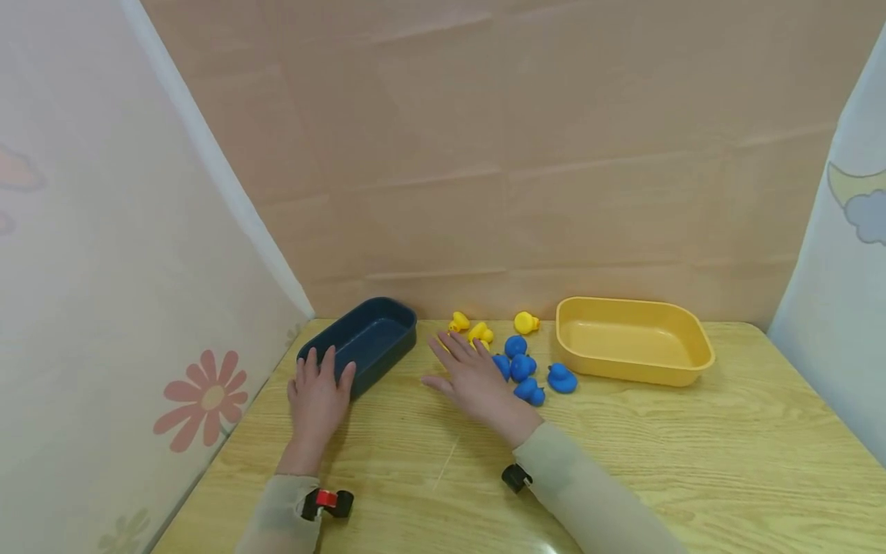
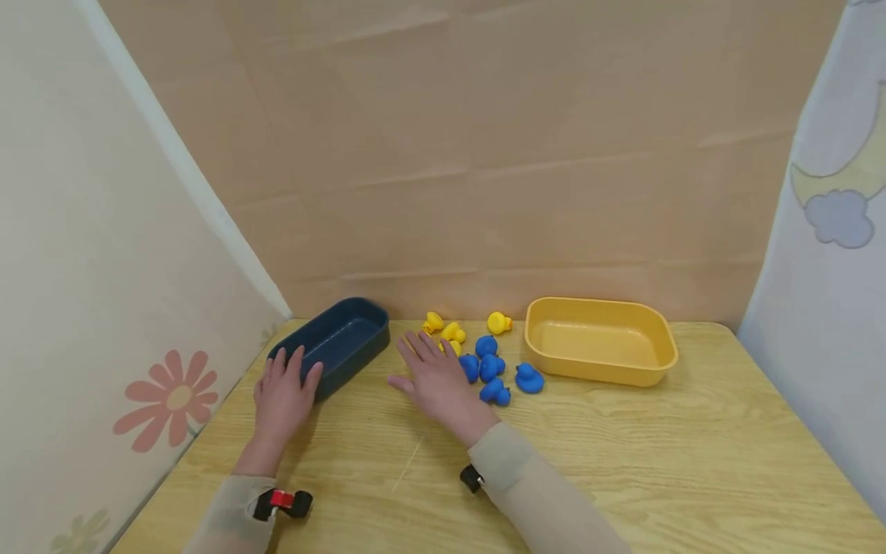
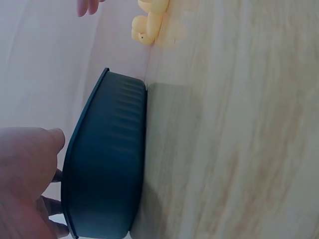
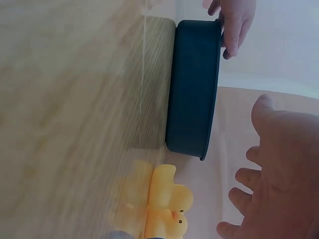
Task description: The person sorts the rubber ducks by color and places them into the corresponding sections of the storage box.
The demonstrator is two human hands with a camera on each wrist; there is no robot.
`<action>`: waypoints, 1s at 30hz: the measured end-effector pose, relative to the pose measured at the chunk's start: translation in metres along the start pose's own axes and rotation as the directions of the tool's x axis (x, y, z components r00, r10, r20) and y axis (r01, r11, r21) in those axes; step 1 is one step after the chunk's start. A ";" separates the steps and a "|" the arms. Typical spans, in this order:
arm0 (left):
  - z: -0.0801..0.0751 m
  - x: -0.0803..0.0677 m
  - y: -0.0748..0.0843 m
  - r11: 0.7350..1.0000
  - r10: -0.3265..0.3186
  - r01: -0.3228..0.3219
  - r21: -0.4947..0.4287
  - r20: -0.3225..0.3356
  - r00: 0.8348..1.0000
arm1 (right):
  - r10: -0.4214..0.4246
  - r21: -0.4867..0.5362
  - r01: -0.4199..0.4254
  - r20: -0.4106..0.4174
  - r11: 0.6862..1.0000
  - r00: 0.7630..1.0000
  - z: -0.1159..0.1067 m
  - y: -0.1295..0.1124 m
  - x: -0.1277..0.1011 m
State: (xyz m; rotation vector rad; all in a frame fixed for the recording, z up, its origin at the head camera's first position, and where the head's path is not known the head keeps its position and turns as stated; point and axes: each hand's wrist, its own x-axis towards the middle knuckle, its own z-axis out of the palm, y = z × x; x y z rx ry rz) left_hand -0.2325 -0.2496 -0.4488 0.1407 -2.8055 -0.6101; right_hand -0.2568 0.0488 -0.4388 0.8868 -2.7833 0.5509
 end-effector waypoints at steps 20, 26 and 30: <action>-0.002 0.002 -0.018 0.994 -0.004 0.002 -0.112 -0.023 1.000 | -0.026 -0.053 0.026 -0.003 0.998 1.000 0.017 0.004 0.027; -0.004 0.002 -0.026 0.987 0.039 -0.040 -0.157 -0.005 0.999 | -0.037 -0.048 0.036 -0.005 0.998 0.999 0.019 0.005 0.027; -0.005 0.002 -0.030 0.984 0.038 -0.031 -0.178 0.039 0.999 | -0.051 -0.039 0.051 -0.009 0.998 0.999 0.021 0.005 0.026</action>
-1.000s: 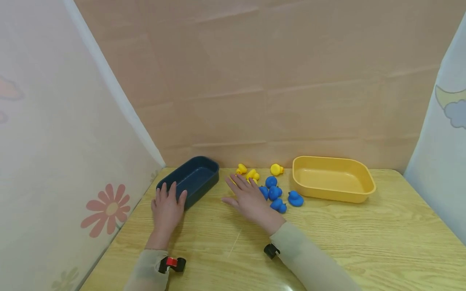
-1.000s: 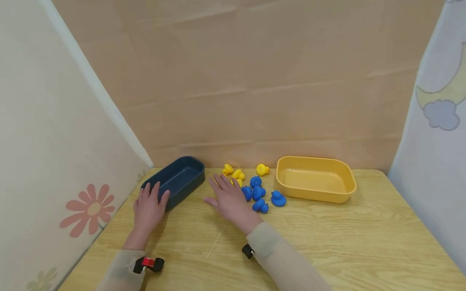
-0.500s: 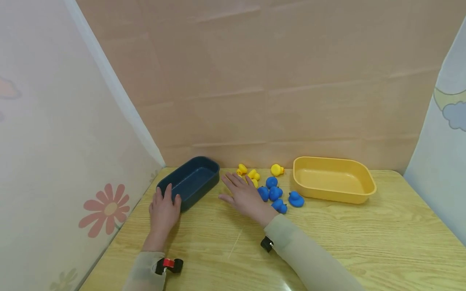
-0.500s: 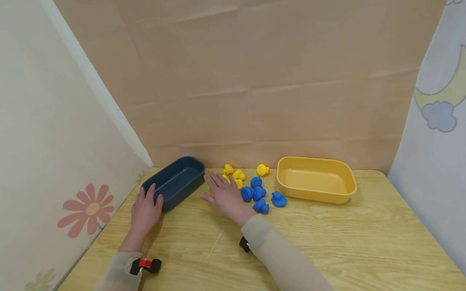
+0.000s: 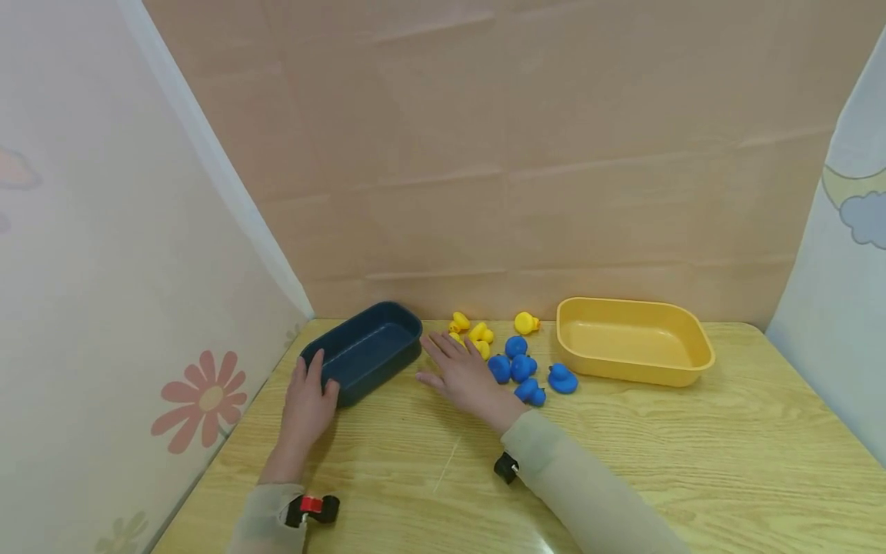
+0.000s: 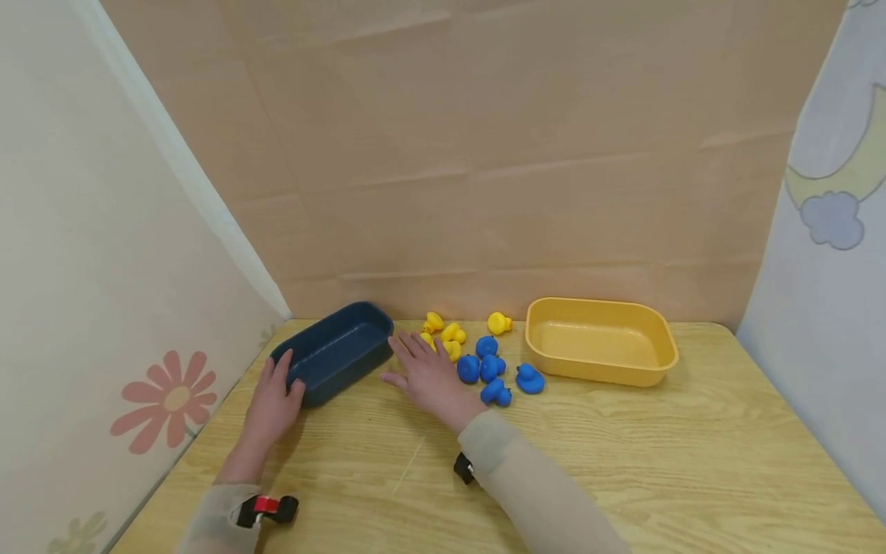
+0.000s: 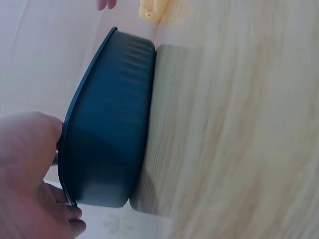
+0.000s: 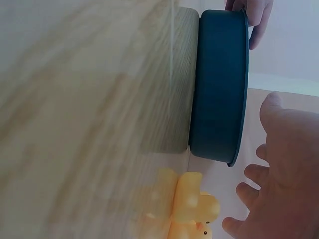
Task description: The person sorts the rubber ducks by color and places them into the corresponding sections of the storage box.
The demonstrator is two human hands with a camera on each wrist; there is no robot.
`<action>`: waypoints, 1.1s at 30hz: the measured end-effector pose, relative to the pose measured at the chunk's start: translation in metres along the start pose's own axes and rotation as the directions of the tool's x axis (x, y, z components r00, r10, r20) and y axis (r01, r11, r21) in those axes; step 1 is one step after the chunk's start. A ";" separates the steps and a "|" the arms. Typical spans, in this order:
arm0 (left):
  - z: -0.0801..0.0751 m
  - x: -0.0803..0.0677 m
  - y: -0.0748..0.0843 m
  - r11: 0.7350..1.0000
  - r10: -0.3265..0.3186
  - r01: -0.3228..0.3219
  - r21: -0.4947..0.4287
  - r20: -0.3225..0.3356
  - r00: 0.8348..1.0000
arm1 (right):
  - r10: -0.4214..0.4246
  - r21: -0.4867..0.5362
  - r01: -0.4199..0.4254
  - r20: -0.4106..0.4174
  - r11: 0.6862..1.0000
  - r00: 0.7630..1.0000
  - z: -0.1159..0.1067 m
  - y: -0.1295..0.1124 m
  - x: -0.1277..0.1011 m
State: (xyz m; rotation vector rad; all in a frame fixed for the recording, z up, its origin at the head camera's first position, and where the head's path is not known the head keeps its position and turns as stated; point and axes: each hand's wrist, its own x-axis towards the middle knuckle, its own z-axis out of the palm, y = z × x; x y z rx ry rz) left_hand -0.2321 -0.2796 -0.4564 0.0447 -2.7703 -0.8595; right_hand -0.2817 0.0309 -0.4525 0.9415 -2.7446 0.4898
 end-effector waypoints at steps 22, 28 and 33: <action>-0.006 0.008 -0.024 0.991 0.064 -0.044 -0.127 0.160 0.985 | 0.046 0.056 -0.051 0.093 0.997 0.995 -0.002 -0.005 -0.010; -0.003 0.009 -0.027 0.989 0.065 -0.046 -0.140 0.135 0.989 | 0.046 0.055 -0.051 0.093 0.997 0.995 -0.004 -0.007 -0.014; 0.001 0.009 -0.028 0.987 0.049 -0.032 -0.155 0.112 0.992 | 0.048 0.066 -0.054 0.077 0.996 0.996 -0.003 -0.007 -0.015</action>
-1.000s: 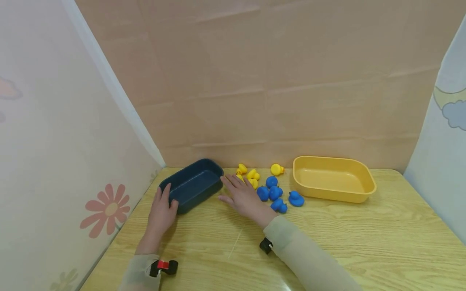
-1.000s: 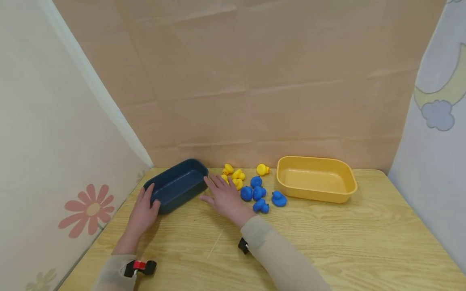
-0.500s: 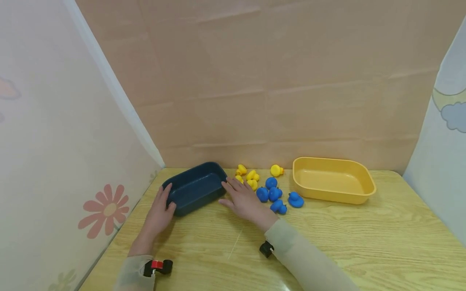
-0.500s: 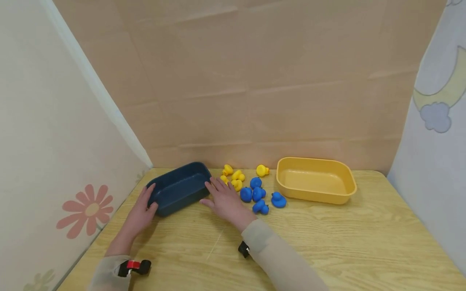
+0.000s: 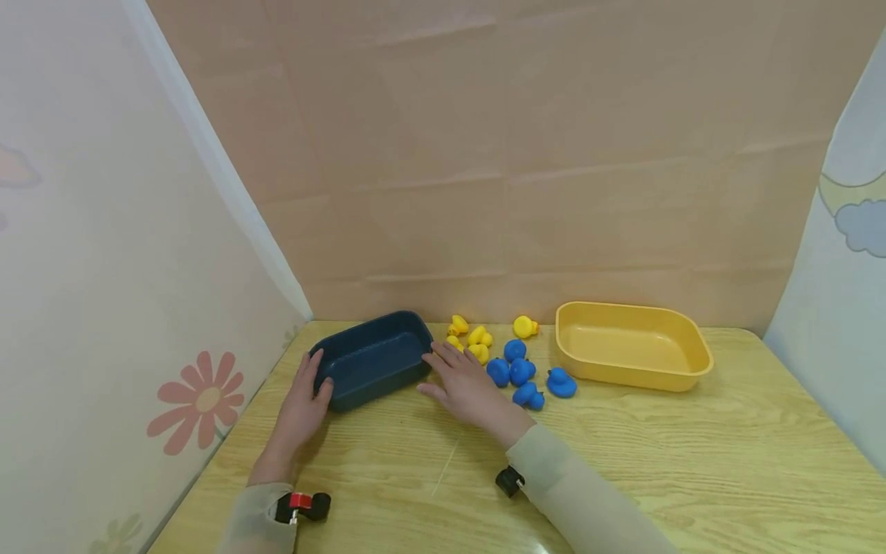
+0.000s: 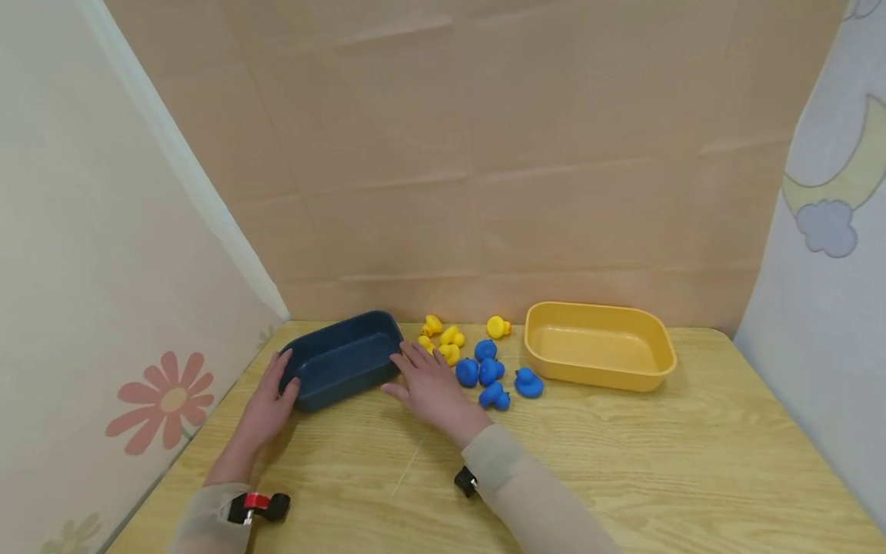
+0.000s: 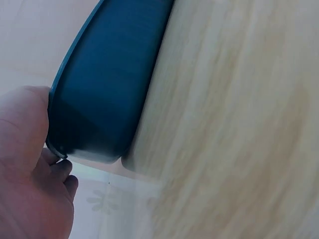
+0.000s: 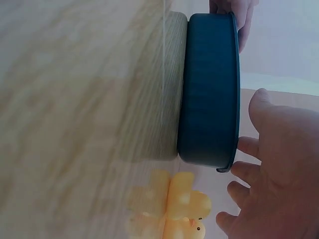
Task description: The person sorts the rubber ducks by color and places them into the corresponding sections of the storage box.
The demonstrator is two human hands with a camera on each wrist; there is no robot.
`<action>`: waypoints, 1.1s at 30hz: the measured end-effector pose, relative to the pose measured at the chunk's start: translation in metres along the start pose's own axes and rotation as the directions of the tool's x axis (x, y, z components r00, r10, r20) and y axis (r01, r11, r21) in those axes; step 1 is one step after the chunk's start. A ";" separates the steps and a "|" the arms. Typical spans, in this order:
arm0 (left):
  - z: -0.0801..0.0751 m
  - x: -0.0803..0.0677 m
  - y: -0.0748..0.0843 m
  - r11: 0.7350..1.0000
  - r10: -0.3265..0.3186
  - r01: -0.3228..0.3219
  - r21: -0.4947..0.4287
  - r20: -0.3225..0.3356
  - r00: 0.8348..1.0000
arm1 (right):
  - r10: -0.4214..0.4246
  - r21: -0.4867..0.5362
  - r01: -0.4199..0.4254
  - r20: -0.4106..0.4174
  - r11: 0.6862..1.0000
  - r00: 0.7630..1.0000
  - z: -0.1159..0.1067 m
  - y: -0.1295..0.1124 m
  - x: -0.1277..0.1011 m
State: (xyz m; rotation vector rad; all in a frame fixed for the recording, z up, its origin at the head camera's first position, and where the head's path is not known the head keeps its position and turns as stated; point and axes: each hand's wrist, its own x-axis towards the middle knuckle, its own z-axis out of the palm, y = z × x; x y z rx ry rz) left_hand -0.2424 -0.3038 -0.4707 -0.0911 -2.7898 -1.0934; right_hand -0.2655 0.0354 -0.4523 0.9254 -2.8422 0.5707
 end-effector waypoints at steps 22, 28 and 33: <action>0.013 0.015 -0.016 0.928 -0.227 0.180 -0.328 -0.112 0.967 | 0.084 0.326 -0.057 -0.069 0.944 0.994 0.000 0.009 -0.010; 0.015 0.019 -0.019 0.902 -0.225 0.162 -0.399 -0.117 0.967 | 0.217 0.355 -0.169 -0.099 0.920 0.971 -0.007 0.024 -0.009; 0.014 0.024 -0.020 0.906 -0.204 0.132 -0.403 -0.140 0.969 | 0.276 0.309 -0.226 -0.127 0.924 0.953 -0.009 0.035 -0.010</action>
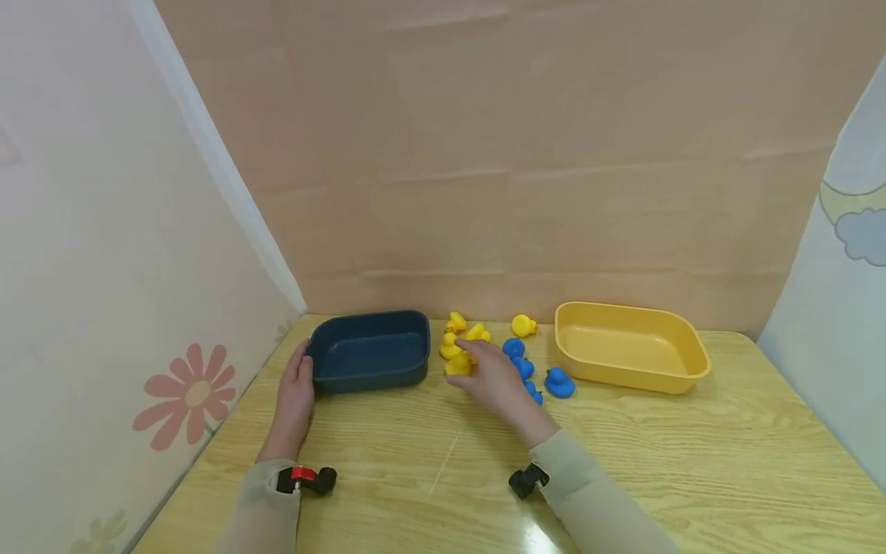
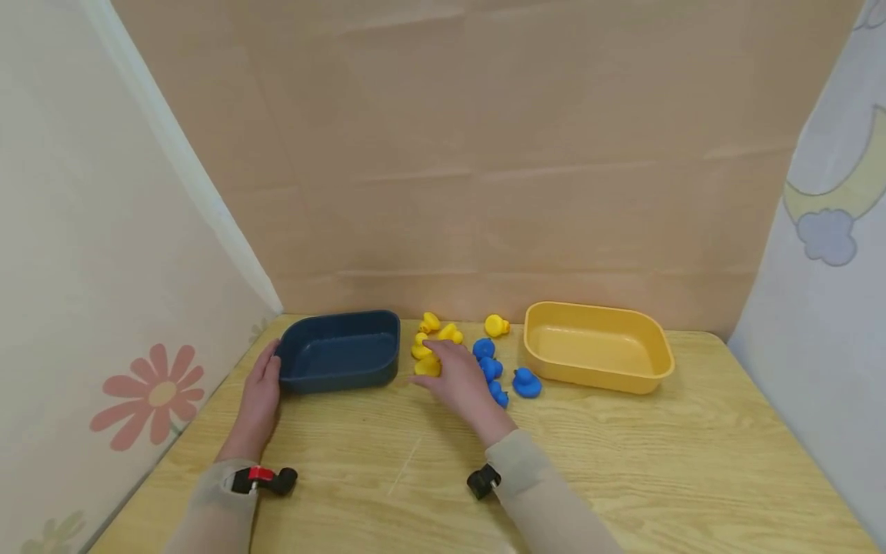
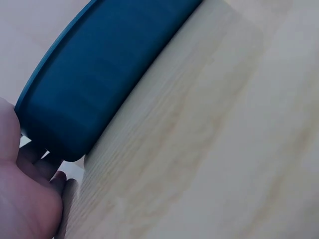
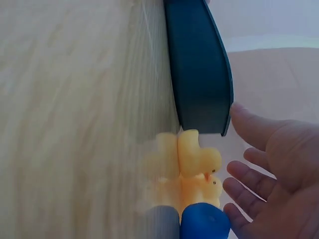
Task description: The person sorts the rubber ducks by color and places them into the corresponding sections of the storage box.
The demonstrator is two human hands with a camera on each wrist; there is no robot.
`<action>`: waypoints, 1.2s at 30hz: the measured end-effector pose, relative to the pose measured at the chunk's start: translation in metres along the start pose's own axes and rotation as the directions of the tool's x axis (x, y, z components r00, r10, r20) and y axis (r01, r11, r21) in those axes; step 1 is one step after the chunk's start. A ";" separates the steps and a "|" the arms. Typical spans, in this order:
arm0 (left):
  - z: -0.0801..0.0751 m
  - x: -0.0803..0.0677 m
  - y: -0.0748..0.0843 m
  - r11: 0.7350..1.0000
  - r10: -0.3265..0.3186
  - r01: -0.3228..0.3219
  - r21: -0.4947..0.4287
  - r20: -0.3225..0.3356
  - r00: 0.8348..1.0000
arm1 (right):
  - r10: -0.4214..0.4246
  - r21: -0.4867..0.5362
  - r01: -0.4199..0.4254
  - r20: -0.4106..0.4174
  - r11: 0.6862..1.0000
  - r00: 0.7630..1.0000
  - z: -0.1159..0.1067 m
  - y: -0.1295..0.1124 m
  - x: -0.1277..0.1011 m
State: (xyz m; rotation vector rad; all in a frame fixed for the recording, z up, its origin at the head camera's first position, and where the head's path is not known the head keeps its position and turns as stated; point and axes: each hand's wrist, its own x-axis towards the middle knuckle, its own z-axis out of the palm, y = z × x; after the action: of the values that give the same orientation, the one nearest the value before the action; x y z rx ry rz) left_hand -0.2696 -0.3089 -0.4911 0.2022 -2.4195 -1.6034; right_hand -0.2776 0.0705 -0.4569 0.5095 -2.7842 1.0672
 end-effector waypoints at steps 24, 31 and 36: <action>0.006 0.009 -0.002 0.998 0.000 -0.002 -0.066 -0.029 1.000 | 0.006 -0.093 -0.004 0.024 0.996 1.000 0.003 0.014 0.005; 0.004 0.010 -0.003 0.998 0.026 -0.028 -0.058 -0.035 0.999 | -0.017 -0.098 0.017 -0.005 0.995 1.000 0.002 0.013 0.006; 0.003 0.010 -0.005 0.998 0.032 -0.035 -0.058 -0.037 0.999 | -0.040 -0.119 0.039 -0.012 0.992 0.999 0.004 0.013 0.007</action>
State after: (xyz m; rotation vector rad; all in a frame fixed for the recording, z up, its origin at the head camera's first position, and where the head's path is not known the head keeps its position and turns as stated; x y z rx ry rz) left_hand -0.2805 -0.3105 -0.4955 0.1779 -2.3328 -1.6395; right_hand -0.2889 0.0752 -0.4665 0.5378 -2.7917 0.8868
